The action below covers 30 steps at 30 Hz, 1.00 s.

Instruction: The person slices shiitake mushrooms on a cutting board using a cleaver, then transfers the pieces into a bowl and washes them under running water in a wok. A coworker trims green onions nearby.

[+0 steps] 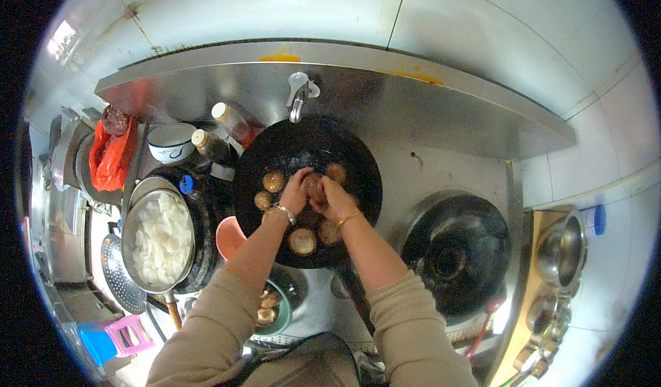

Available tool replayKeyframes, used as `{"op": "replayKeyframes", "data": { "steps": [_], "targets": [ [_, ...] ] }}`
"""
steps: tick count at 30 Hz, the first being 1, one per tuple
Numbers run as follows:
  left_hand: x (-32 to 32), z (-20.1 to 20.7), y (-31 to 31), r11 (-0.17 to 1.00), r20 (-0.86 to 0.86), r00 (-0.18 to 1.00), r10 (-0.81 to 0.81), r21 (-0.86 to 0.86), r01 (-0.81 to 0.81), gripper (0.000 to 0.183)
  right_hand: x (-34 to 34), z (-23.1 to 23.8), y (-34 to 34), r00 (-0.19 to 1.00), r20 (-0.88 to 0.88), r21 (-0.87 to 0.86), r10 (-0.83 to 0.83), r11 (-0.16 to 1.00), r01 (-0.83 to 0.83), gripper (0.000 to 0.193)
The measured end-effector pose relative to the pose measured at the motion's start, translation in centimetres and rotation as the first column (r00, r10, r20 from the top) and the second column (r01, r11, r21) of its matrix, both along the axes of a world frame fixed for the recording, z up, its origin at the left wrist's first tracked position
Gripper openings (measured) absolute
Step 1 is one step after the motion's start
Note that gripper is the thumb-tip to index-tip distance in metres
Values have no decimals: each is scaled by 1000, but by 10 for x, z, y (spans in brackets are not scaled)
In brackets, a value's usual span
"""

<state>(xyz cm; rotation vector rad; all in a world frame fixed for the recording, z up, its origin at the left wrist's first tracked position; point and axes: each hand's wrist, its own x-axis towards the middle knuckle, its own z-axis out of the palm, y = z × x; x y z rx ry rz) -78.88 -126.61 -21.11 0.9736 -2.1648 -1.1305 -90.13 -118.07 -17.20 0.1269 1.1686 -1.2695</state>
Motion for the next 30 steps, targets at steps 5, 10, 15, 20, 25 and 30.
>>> {"op": "replayKeyframes", "data": {
  "steps": [5, 10, 15, 20, 25, 30],
  "targets": [
    [-1, 14, -34, 998, 617, 786, -44, 65, 6, 21, 7, 3, -1, 572, -676, 215, 464, 867, -450, 20],
    [9, 38, -5, 808, 701, 697, -153, -317, 496, 41, 2, 2, -7, -249, -884, 459, 395, 832, -311, 32],
    [11, 33, -13, 903, 727, 676, -119, -205, 378, 46, -3, -6, 4, -315, -879, 473, 358, 741, -477, 46],
    [3, 23, -34, 983, 357, 930, 87, 120, -138, 32, -11, -13, 2, 46, -986, 121, 158, 887, -445, 27],
    [27, 61, -27, 534, -26, 900, 435, 813, -234, 48, -7, 9, 16, 680, -731, -20, 58, 994, -106, 31],
    [71, 93, 1, 221, -216, 867, 449, 967, 127, 43, 29, 49, 22, 701, -707, -231, -91, 967, -108, 36]
  ]
}}
